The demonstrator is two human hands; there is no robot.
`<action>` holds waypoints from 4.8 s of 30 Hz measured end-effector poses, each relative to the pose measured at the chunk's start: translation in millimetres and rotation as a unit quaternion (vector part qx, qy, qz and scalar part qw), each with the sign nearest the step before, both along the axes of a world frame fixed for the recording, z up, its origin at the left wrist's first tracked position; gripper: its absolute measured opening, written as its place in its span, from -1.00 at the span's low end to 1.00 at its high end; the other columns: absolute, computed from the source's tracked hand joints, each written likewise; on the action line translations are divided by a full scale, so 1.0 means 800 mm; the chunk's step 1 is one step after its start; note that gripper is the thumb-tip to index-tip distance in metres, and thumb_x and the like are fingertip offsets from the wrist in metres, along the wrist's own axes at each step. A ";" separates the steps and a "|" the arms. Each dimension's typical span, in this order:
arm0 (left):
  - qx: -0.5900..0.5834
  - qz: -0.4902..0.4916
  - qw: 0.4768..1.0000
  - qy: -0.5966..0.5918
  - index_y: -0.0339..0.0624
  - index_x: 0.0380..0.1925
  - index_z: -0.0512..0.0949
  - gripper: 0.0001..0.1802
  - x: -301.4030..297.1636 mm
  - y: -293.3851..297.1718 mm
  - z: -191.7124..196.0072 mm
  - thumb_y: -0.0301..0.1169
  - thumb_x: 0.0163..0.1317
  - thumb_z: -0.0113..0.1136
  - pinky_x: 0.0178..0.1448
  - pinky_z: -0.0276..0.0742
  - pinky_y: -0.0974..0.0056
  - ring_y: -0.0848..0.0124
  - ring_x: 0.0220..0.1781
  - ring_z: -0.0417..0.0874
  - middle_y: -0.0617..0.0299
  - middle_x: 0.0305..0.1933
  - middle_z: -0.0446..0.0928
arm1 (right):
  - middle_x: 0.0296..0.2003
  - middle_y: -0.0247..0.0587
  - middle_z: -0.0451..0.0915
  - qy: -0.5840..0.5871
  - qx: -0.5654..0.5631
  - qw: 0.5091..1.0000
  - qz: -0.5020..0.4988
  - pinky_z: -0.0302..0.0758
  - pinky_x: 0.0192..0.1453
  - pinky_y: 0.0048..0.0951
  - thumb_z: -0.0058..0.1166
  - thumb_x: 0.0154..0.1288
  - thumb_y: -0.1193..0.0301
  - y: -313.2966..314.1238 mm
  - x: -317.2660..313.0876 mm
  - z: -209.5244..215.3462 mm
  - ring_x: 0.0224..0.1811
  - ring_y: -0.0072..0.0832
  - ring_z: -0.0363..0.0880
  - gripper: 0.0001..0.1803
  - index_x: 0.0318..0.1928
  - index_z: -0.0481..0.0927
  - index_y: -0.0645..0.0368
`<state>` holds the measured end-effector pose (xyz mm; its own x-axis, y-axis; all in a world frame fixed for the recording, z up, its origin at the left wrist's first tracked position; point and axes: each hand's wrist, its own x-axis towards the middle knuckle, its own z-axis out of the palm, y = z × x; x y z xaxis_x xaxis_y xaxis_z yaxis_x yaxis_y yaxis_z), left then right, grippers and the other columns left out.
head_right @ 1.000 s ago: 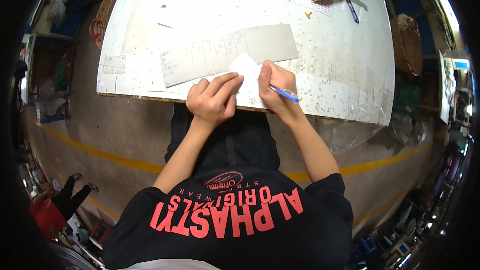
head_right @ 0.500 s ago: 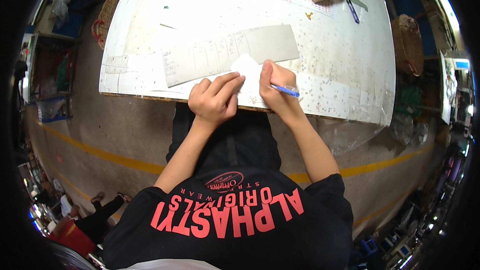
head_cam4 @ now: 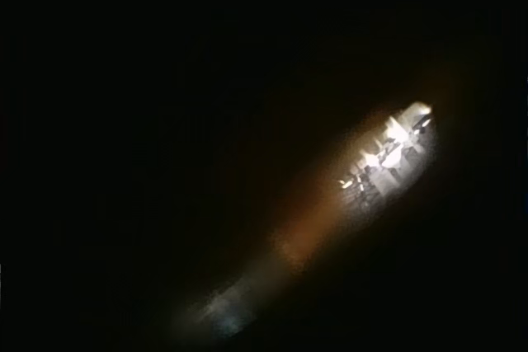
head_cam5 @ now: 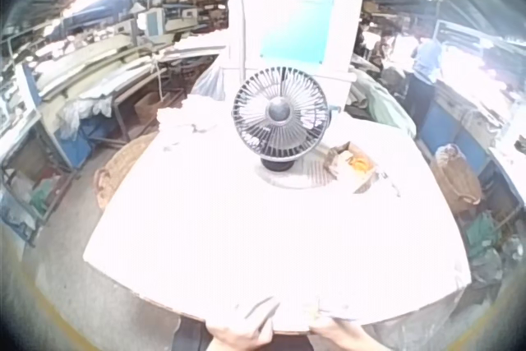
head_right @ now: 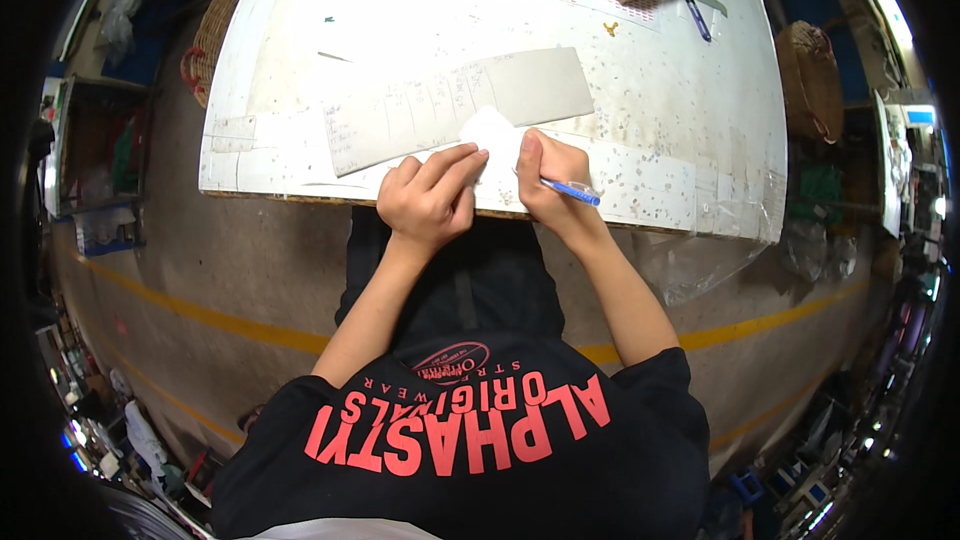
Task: The person packs a small black device into a cardboard box, closes it, and places it on a table. They then walk through a factory floor, pick up a pen and paper, and write on the paper at a table.
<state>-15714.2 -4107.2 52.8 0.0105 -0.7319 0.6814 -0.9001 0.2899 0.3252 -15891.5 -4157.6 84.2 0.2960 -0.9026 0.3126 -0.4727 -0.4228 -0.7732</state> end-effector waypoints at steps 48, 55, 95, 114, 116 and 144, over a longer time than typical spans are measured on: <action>0.018 0.000 1.000 -0.006 0.21 -0.22 0.81 -0.63 -0.002 0.000 0.003 -0.40 -0.09 0.30 -0.43 0.37 0.37 0.46 -0.53 0.42 0.64 -0.13 0.72 | -0.62 -0.01 0.42 -0.004 -0.016 1.000 -0.022 0.40 -0.46 -0.24 -0.13 0.60 0.43 0.014 -0.019 -0.003 -0.63 -0.18 0.41 -0.60 -0.49 0.43 0.29; 0.013 -0.003 1.000 -0.003 0.21 -0.22 0.81 -0.63 -0.002 0.000 0.002 -0.40 -0.10 0.30 -0.43 0.37 0.37 0.46 -0.53 0.41 0.63 -0.14 0.73 | -0.63 -0.02 0.42 0.012 -0.010 0.999 -0.033 0.38 -0.46 -0.24 -0.13 0.60 0.44 0.013 -0.018 -0.003 -0.64 -0.20 0.40 -0.60 -0.49 0.43 0.28; 0.021 -0.002 1.000 -0.004 0.19 -0.22 0.81 -0.62 -0.002 0.001 0.005 -0.41 -0.11 0.30 -0.42 0.36 0.39 0.47 -0.52 0.41 0.63 -0.13 0.73 | -0.61 -0.06 0.46 -0.007 0.040 0.998 -0.047 0.41 -0.42 -0.27 -0.13 0.64 0.34 0.009 -0.032 0.001 -0.61 -0.25 0.44 -0.57 -0.46 0.45 0.27; 0.017 -0.001 1.000 -0.015 0.19 -0.22 0.81 -0.61 -0.002 0.001 0.004 -0.41 -0.12 0.27 -0.44 0.35 0.39 0.47 -0.53 0.41 0.63 -0.12 0.74 | -0.63 -0.12 0.45 0.001 0.027 0.997 -0.078 0.41 -0.41 -0.30 -0.14 0.65 0.31 0.008 -0.028 -0.005 -0.60 -0.33 0.43 -0.53 -0.49 0.44 0.26; 0.016 0.000 1.000 -0.013 0.19 -0.22 0.81 -0.60 -0.002 0.001 0.005 -0.41 -0.13 0.27 -0.44 0.35 0.39 0.46 -0.53 0.41 0.63 -0.12 0.74 | -0.61 -0.03 0.45 -0.007 0.033 0.996 -0.085 0.40 -0.41 -0.23 -0.10 0.62 0.35 0.008 -0.027 -0.004 -0.60 -0.18 0.43 -0.59 -0.46 0.42 0.26; -0.001 -0.004 1.000 0.001 0.19 -0.23 0.81 -0.65 0.001 0.000 0.001 -0.37 -0.09 0.32 -0.44 0.33 0.37 0.47 -0.54 0.41 0.63 -0.14 0.73 | -0.66 -0.23 0.42 -0.017 0.043 0.993 -0.107 0.37 -0.41 -0.35 -0.22 0.68 0.25 0.006 -0.022 0.002 -0.59 -0.49 0.37 -0.46 -0.51 0.46 0.27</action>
